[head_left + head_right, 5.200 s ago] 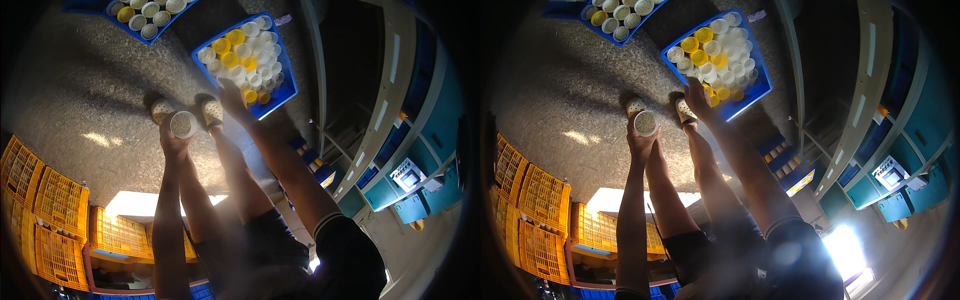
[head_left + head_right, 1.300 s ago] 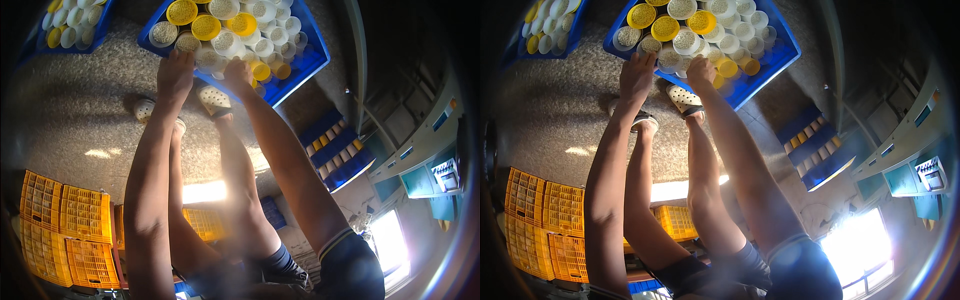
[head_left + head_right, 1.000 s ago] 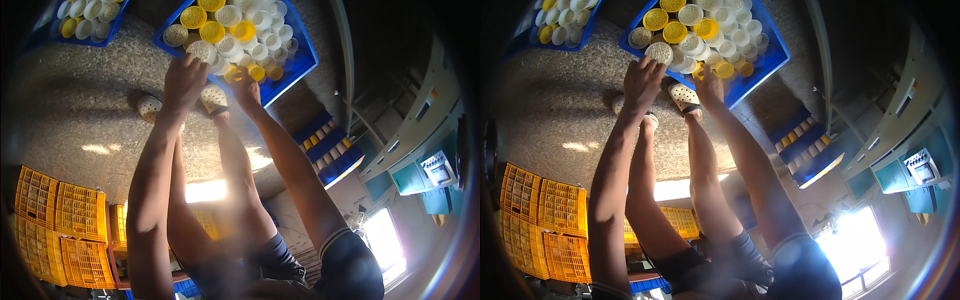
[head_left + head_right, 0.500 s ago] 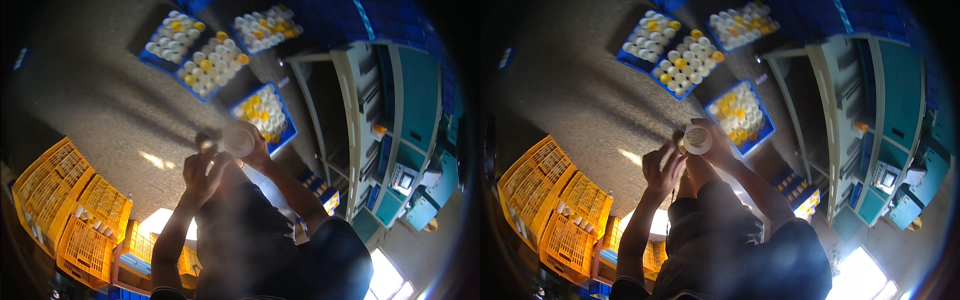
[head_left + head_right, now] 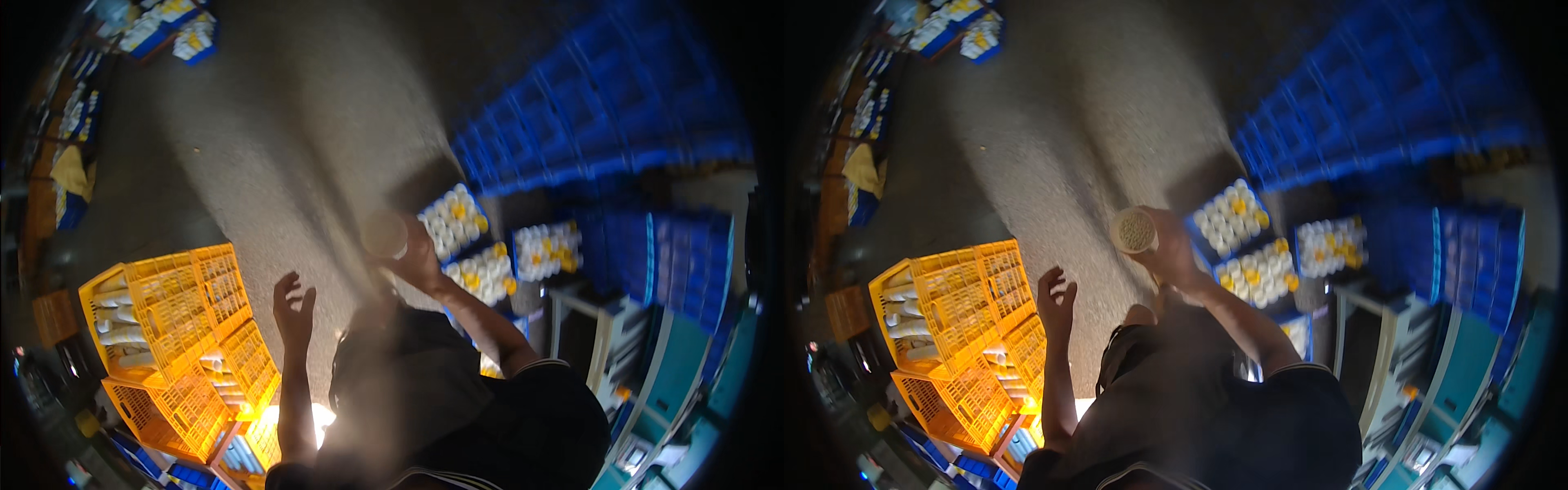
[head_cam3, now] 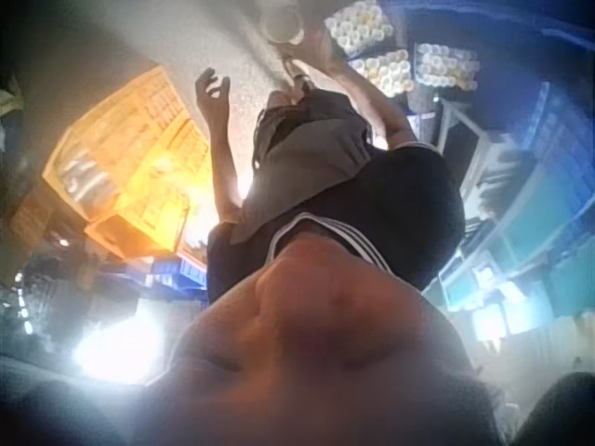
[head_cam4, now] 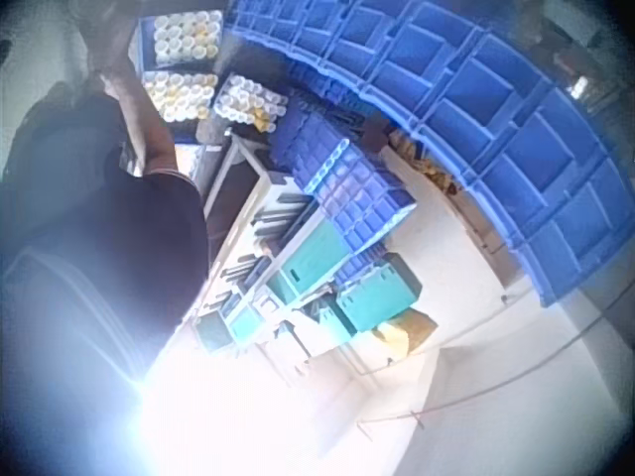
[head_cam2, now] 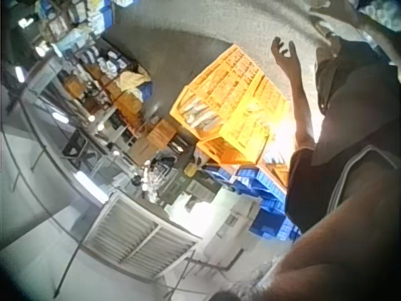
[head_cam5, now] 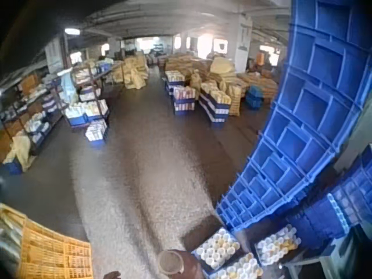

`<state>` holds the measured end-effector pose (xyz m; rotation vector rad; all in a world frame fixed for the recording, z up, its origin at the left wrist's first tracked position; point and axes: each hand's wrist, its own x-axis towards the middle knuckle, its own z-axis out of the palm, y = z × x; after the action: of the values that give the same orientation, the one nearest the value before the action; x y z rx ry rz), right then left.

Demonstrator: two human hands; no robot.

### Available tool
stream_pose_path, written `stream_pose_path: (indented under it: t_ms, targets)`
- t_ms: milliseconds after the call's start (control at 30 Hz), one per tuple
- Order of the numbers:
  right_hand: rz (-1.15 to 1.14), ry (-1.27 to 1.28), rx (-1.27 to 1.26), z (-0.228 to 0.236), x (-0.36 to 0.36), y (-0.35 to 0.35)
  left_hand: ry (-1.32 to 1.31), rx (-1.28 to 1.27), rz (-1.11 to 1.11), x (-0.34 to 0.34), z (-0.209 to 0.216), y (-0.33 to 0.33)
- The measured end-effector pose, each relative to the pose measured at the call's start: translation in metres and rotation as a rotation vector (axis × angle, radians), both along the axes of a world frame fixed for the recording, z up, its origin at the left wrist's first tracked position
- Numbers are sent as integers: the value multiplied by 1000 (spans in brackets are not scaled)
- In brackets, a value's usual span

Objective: The person operates a control panel, then picks up small cups containing grains from blue trays. They weigh the contents on a digital scale, transfer grains between cups, and return the cups to the trays. The person repeats this process multiple times.

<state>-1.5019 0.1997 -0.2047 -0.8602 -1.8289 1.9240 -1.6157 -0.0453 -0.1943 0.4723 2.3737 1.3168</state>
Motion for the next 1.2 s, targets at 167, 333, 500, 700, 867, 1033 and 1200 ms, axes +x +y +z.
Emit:
stream_pose_path:
  t_ms: [167, 333, 500, 700, 867, 1033, 1200]
  targets:
    - [159, 105, 665, 27, -202, 75, 150, -75, 135, -147, 5, 22]
    - [237, 126, 653, 21, -397, 157, 142, -4, 211, -335, -6, 115]
    - [247, 110, 667, 66, -535, 241, 38, 257, -178, -502, 63, 294]
    - [280, -44, 648, 87, -701, 424, -105, 374, -368, -699, 74, 536]
    - [140, 2, 792, 181, -858, 653, -54, 406, -121, -876, 67, 655]
    - [-191, 1110, 1057, 334, -1022, 812, 95, 310, 107, -1028, 83, 725]
    - [18, 1439, 1371, 394, -1205, 914, 119, 282, 284, -1196, 43, 811]
